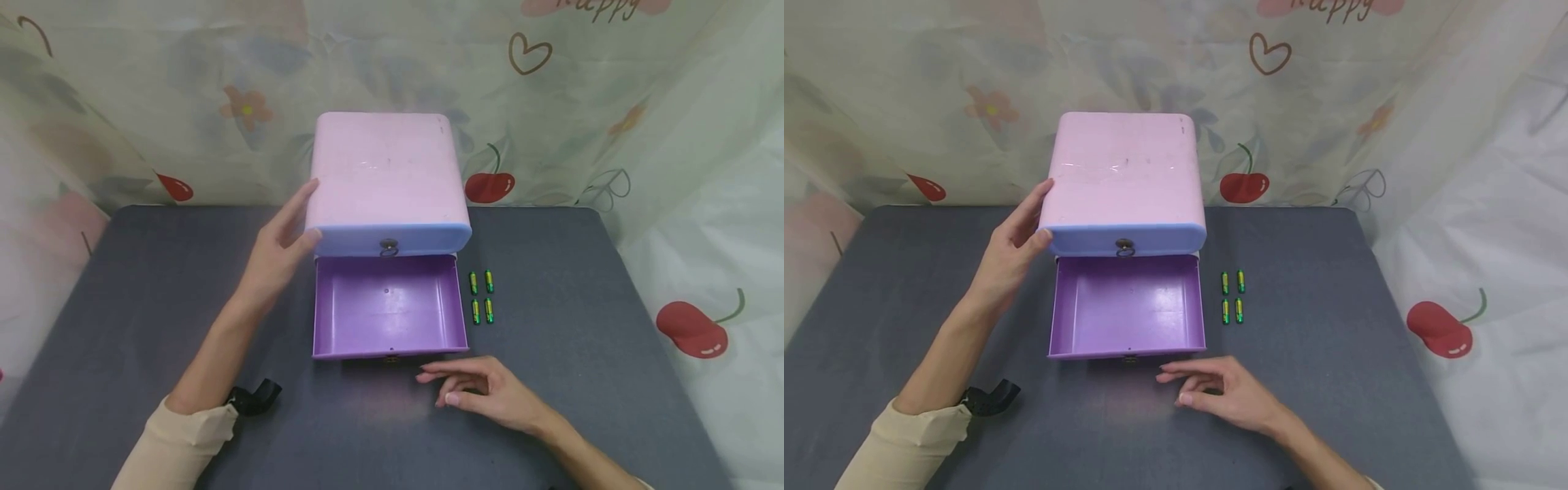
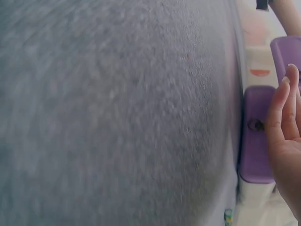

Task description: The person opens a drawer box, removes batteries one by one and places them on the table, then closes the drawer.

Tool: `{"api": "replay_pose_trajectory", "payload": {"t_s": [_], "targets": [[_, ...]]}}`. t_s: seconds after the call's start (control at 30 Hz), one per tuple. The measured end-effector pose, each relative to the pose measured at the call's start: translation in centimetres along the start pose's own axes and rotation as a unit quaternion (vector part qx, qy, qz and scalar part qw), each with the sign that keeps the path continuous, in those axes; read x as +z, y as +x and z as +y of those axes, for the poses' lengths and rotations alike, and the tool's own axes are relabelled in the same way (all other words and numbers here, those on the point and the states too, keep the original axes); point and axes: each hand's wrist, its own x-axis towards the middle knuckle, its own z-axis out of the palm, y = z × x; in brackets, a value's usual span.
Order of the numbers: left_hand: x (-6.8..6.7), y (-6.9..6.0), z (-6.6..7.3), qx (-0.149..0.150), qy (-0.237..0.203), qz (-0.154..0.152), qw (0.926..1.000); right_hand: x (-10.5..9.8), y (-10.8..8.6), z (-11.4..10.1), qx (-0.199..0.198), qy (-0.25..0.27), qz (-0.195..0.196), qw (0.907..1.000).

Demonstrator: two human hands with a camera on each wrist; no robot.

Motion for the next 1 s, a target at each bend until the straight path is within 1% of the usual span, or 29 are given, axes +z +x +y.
{"api": "replay_pose_trajectory", "payload": {"t_s": [0.3,0.6,0.7,0.77,1.0], "targets": [[-0.1,-0.1,0.0,0.000,-0.003,-0.002,1.0000,1.2,1.1,0.3,0.021,0.017,-0.008,0.9996],[-0.1,-0.1,0.1,-0.001,0.000,-0.001,1.0000,1.7,1.8,1.0,0.061,0.051,-0.002,0.9968],[-0.1,-0.1,0.2,0.000,0.002,-0.001,1.0000,1.9,2.0,1.1,0.066,0.057,0.000,0.9962],[-0.1,-0.1,0.2,0.000,0.003,0.000,1.0000,2.1,2.2,1.2,0.059,0.062,-0.002,0.9963],[0.0,0.0,0.2,0.001,-0.002,0.002,1.0000,2.6,2.7,1.4,0.062,0.088,0.003,0.9942]]}}
